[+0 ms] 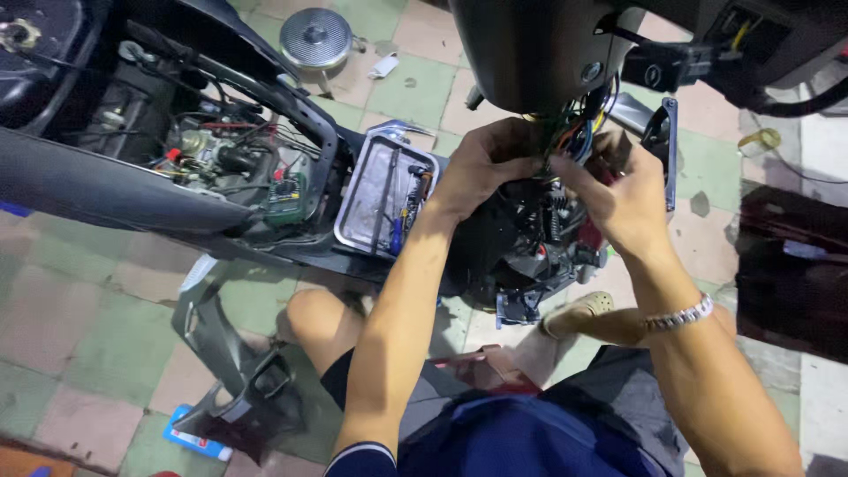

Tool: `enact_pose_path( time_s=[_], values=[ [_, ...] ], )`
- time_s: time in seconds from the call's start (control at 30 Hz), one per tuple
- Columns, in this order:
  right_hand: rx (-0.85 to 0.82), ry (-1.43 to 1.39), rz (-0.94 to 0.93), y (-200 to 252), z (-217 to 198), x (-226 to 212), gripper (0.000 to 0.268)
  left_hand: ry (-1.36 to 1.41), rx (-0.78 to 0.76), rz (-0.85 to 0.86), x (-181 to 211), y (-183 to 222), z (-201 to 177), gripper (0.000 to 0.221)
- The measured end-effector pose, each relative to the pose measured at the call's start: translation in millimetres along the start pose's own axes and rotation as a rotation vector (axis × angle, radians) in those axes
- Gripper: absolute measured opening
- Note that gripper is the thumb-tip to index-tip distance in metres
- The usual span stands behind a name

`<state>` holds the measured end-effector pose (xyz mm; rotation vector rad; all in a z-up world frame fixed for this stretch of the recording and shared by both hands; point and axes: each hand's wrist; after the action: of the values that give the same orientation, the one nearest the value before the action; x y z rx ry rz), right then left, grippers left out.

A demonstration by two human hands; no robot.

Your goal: The person works on the wiring harness of a motorcycle, using pliers to strip and connect wires, and securing them together while the vehicle's internal components are exposed.

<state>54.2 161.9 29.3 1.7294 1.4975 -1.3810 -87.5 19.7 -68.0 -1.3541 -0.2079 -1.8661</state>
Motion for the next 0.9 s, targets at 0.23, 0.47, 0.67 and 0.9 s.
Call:
enact_pose_path(
  time_s=[0.23, 0.47, 0.67, 0.9],
  values=[
    [0.007, -0.037, 0.081, 4.1, -9.3, 2.4, 0.014, -0.249, 0.245, 0.058, 24.5, 20.4, 22.3, 0.03],
    [0.016, -0.145, 0.143, 17.2, -1.7, 13.1, 0.013, -0.423, 0.275, -0.143, 27.7, 58.6, 47.8, 0.048],
    [-0.068, 0.022, 0.203, 38.8, 14.0, 23.9, 0.015, 0.115, 0.278, -0.174, -23.8, 82.1, 31.3, 0.036],
    [0.004, 0.106, 0.242, 42.1, 27.7, 28.2, 0.019, 0.15, 0.292, -0.136, -42.5, 94.0, 41.2, 0.022]
  ],
)
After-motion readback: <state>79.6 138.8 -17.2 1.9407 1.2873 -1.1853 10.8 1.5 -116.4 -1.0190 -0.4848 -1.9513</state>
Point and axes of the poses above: each hand's wrist, its own y-axis away from the middle knuckle, its own z-axis out of the palm, x = y × z, and after that the axes turned 1 degree about -z, right-handed
